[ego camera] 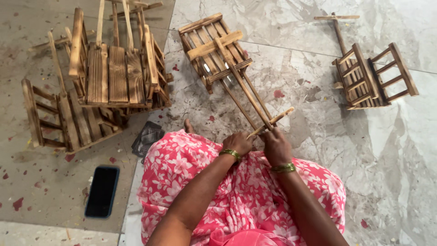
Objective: The person sits on the floor assembling small wooden furniture pieces. They fit wooden slats and rungs into a miniature wooden cart frame, press the joints together by hand, and sand the wooden frame with a sanding block, working on the piece resting on their lap.
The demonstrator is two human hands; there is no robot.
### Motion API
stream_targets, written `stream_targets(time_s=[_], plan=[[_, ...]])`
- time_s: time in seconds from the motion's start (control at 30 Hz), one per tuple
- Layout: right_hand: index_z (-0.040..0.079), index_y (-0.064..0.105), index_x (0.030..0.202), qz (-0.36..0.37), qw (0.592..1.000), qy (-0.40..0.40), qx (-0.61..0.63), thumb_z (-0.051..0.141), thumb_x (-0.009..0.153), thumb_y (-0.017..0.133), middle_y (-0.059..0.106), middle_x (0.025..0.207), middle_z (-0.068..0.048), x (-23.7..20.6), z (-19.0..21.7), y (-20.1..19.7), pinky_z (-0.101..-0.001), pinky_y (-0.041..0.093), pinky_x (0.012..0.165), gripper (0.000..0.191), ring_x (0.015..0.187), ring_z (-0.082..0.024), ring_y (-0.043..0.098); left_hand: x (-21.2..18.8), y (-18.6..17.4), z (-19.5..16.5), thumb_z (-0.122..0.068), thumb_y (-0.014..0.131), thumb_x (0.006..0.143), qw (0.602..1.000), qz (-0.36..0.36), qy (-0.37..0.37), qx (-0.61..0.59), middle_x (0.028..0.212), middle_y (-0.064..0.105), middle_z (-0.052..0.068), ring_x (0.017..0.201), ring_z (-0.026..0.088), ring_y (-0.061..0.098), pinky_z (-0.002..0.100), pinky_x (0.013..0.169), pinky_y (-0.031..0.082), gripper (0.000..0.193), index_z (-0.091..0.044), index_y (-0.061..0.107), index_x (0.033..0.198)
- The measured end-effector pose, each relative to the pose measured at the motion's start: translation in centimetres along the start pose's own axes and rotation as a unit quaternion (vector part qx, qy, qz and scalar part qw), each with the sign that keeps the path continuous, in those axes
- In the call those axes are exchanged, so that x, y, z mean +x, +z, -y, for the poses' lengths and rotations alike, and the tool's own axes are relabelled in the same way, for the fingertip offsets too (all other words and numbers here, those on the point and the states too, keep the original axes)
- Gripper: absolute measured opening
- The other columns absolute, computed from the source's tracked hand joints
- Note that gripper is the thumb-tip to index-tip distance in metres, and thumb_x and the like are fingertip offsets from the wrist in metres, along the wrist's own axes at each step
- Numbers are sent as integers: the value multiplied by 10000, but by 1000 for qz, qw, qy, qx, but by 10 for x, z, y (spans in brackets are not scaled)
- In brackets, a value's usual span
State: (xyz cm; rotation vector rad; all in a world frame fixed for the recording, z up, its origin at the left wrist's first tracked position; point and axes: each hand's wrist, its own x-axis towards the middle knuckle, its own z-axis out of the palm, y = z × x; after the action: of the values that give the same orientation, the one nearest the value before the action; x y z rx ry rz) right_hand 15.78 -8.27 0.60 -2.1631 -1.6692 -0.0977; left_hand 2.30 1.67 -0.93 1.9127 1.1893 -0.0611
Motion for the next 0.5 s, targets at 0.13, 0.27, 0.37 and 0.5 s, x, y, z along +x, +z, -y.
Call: stream_targets(time_s=[0.13,0.27,0.37,0.5], plan=[[146,732,1051,-28,999,27,9,203,975,680,678,982,-64,13,2,-6,-423,583,678,108,902,-265,685,0,1,2,-581,477,980,1000,-5,17,17,1106,742,146,1049,376,693,515,884,531,487,-178,728,1091],[134,717,1076,36,995,-39,-83,119,929,638,643,1046,-82,42,11,10,-398,601,719,167,1001,-259,681,1,2,4,-557,449,1008,999,-27,37,26,1098,742,170,1034,381,708,514,884,545,484,-173,730,1100],[113,712,1028,74,992,-31,-97,118,899,632,632,1076,-96,32,10,16,-399,605,719,152,1002,-274,678,7,5,7,-628,411,1051,998,43,-17,47,1036,764,181,993,355,743,508,860,569,591,-120,710,1083],[155,738,1057,79,996,21,-41,97,964,603,635,1006,-84,-4,-1,1,-422,598,689,175,891,-285,702,10,12,10,-522,513,957,998,-20,33,43,1045,743,183,991,393,711,541,842,541,426,-187,710,1129]])
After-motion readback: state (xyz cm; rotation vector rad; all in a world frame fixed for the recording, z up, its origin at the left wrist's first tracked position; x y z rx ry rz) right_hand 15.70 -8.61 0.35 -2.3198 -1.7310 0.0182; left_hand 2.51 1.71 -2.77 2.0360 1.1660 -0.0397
